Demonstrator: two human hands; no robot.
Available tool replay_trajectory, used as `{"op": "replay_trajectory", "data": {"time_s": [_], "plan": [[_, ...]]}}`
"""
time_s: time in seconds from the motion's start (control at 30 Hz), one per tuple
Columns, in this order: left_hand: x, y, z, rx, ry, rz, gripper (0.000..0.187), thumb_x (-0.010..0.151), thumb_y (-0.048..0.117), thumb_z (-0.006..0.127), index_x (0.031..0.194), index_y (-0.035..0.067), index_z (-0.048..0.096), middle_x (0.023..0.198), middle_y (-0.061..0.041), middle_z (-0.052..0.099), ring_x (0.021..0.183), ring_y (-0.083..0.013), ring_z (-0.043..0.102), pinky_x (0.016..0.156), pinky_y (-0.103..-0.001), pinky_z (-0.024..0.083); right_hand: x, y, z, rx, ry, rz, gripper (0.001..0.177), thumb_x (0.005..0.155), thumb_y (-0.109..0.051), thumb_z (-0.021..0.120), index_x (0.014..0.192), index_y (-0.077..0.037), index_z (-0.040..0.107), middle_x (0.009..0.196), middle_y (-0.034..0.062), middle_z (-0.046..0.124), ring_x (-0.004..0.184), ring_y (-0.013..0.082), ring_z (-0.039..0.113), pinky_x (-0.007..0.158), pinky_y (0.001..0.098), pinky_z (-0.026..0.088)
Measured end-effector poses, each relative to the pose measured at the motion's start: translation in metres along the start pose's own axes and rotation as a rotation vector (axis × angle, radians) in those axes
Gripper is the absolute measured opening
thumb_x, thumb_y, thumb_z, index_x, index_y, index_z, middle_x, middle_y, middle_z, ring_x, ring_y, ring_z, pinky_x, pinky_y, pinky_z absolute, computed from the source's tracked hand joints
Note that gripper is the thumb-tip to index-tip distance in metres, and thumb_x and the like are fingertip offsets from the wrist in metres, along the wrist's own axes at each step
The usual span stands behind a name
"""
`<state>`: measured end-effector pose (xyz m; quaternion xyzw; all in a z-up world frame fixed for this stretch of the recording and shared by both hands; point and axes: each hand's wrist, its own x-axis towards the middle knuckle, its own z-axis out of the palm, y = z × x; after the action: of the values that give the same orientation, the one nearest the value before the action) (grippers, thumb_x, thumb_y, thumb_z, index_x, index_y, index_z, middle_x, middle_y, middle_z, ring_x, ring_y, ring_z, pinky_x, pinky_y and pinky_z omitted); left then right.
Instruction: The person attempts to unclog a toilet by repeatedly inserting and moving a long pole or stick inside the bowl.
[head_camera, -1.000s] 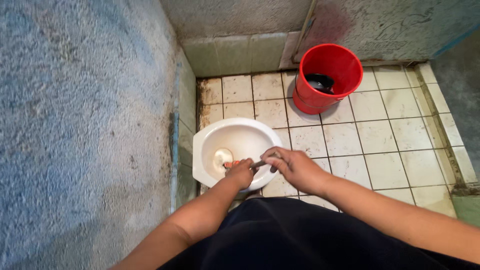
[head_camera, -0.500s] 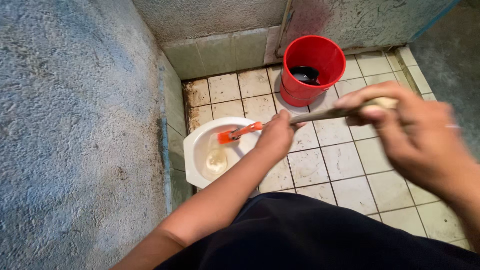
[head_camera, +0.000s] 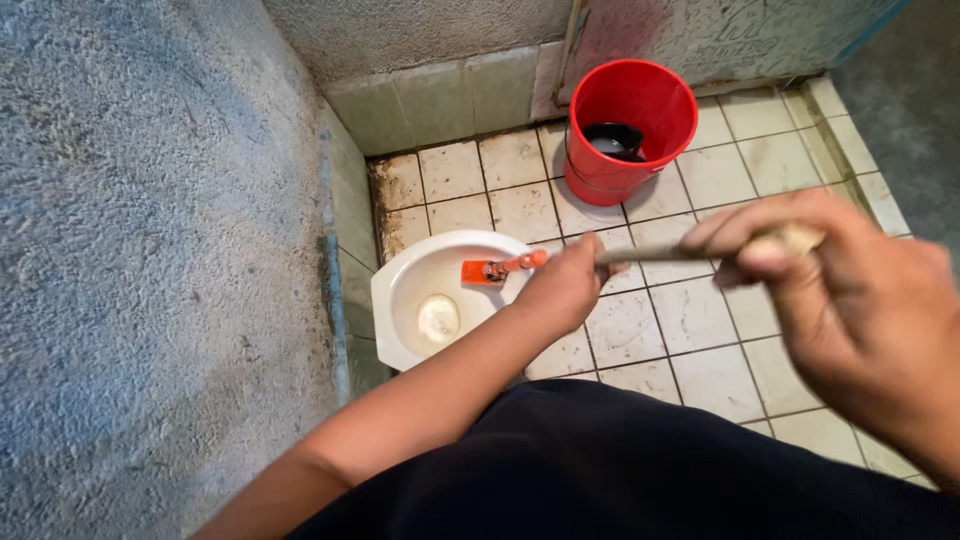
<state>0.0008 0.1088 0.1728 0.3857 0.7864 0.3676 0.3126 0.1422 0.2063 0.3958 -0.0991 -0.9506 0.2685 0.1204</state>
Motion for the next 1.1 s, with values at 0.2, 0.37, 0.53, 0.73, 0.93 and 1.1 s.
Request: {"op": "replay_trajectory", "data": {"time_s": [0.2,0.37,0.53,0.73,0.93,1.1], "plan": [[-0.003,0.013,0.006,-0.037,-0.051,-0.067,0.050,0.099,0.051,0.053,0.109,0.002,0.054,0.106,-0.026,0.070,0.103,-0.0446,0.067,0.085,-0.052,0.051,0.005,0.008,-0.001,0.031,0.118,0.095,0.030,0.112,-0.025,0.043,0.112,0.000,0.059,0.100,0.0062,0.076,0.083,0.0131,0.074,0.075,0.0266,0.059],[-0.021,0.055,-0.001,-0.029,-0.167,0.049,0.057,0.100,0.054,0.051,0.109,-0.003,0.053,0.100,-0.031,0.070,0.098,-0.0460,0.068,0.083,-0.052,0.053,0.009,0.031,-0.020,0.204,0.204,-0.080,0.036,0.117,-0.034,0.036,0.117,0.000,0.049,0.098,0.0082,0.070,0.073,0.0108,0.060,0.071,0.0245,0.052],[0.001,0.080,0.005,-0.049,-0.202,-0.062,0.056,0.101,0.051,0.049,0.109,-0.004,0.049,0.098,-0.031,0.070,0.089,-0.0439,0.071,0.076,-0.050,0.053,-0.015,0.041,-0.031,0.206,0.284,-0.074,0.039,0.116,-0.039,0.033,0.114,-0.004,0.052,0.093,0.0062,0.069,0.064,0.0089,0.048,0.067,0.0218,0.045],[0.000,-0.036,0.048,-0.006,-0.203,-0.203,0.044,0.101,0.038,0.056,0.115,-0.004,0.052,0.102,-0.029,0.067,0.096,-0.0412,0.069,0.082,-0.048,0.053,-0.031,0.085,0.053,0.503,-0.045,-0.041,0.026,0.108,-0.024,0.044,0.108,-0.007,0.064,0.104,0.0066,0.071,0.084,0.0178,0.063,0.077,0.0311,0.054],[-0.019,-0.064,0.092,0.025,-0.110,-0.260,0.043,0.097,0.027,0.061,0.126,-0.003,0.051,0.132,-0.028,0.053,0.118,-0.0429,0.059,0.098,-0.045,0.048,-0.052,0.109,0.065,0.333,-0.409,0.226,0.022,0.097,-0.026,0.056,0.116,-0.017,0.062,0.092,0.0070,0.076,0.076,0.0262,0.072,0.072,0.0363,0.058],[-0.035,-0.051,0.106,-0.034,0.124,-0.335,0.040,0.092,0.016,0.063,0.128,0.002,0.054,0.138,-0.024,0.051,0.123,-0.0413,0.056,0.102,-0.044,0.047,-0.040,0.131,0.096,0.347,-0.399,-0.276,0.026,0.094,-0.017,0.057,0.119,-0.010,0.057,0.111,0.0157,0.073,0.096,0.0396,0.071,0.078,0.0446,0.057]]}}
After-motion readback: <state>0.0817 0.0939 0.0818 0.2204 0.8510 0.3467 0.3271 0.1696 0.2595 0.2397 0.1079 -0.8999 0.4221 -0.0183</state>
